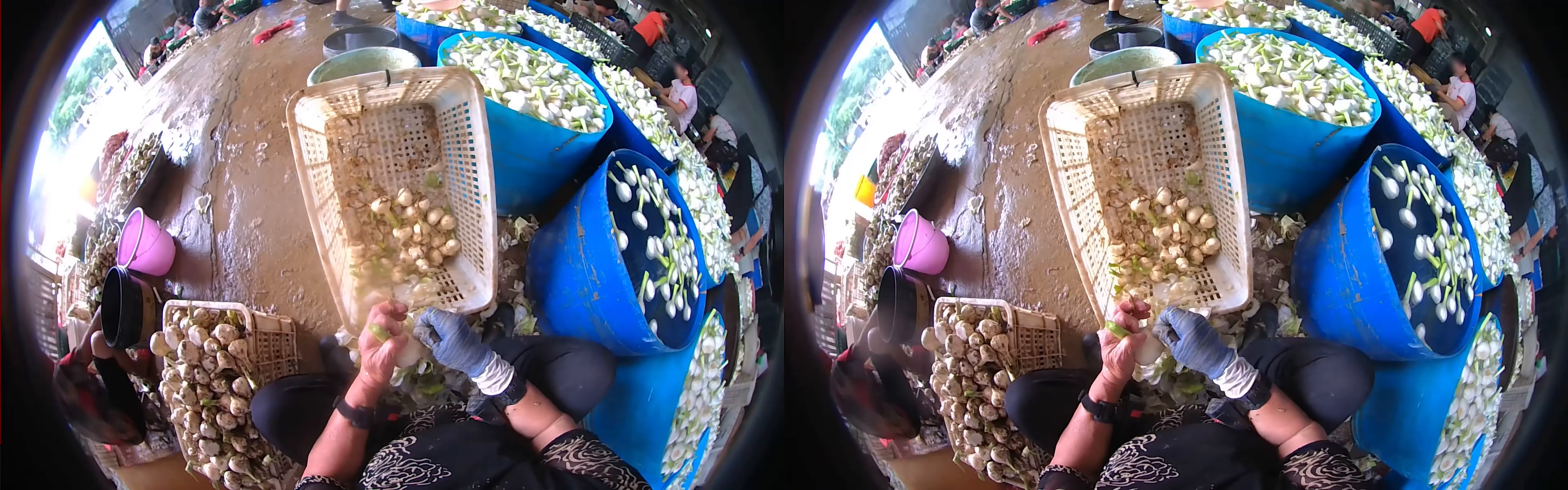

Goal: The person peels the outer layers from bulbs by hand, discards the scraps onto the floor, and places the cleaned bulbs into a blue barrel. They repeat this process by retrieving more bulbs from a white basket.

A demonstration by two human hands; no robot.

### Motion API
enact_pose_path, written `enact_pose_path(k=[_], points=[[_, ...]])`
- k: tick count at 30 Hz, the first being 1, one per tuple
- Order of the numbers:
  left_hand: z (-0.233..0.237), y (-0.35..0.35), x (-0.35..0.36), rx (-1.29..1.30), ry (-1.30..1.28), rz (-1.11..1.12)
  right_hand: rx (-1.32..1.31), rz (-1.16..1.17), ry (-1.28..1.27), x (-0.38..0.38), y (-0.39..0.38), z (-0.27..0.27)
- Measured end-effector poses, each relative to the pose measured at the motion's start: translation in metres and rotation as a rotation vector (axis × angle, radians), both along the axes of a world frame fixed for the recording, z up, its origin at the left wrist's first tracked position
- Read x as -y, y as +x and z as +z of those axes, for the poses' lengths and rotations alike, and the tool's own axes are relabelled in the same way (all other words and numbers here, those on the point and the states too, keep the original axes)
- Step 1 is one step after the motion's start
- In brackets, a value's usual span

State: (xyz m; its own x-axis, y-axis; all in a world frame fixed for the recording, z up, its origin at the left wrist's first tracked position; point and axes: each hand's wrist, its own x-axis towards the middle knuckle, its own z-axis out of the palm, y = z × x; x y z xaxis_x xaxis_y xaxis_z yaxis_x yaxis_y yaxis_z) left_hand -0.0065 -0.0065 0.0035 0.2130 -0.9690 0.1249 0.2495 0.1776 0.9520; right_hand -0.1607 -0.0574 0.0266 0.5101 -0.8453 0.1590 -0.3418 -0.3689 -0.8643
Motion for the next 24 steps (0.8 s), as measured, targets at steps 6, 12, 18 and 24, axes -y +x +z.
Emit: enact_pose_path(k=[6, 12, 18, 24], points=[[0.003, 0.004, 0.003, -0.088, -0.146, -0.003, -0.131, 0.020, 0.040, -0.008, -0.005, -0.053], [-0.001, 0.016, 0.005, -0.980, 0.004, -0.177, -0.366, 0.274, 0.023, -0.020, -0.009, -0.067], [0.019, 0.015, 0.005, -0.945, 0.143, 0.001, -0.586, 0.359, 0.278, -0.002, -0.001, -0.020], [-0.012, 0.002, -0.001, 0.073, 0.242, 0.110, 0.521, 0.178, 0.805, -0.022, 0.008, -0.026]])
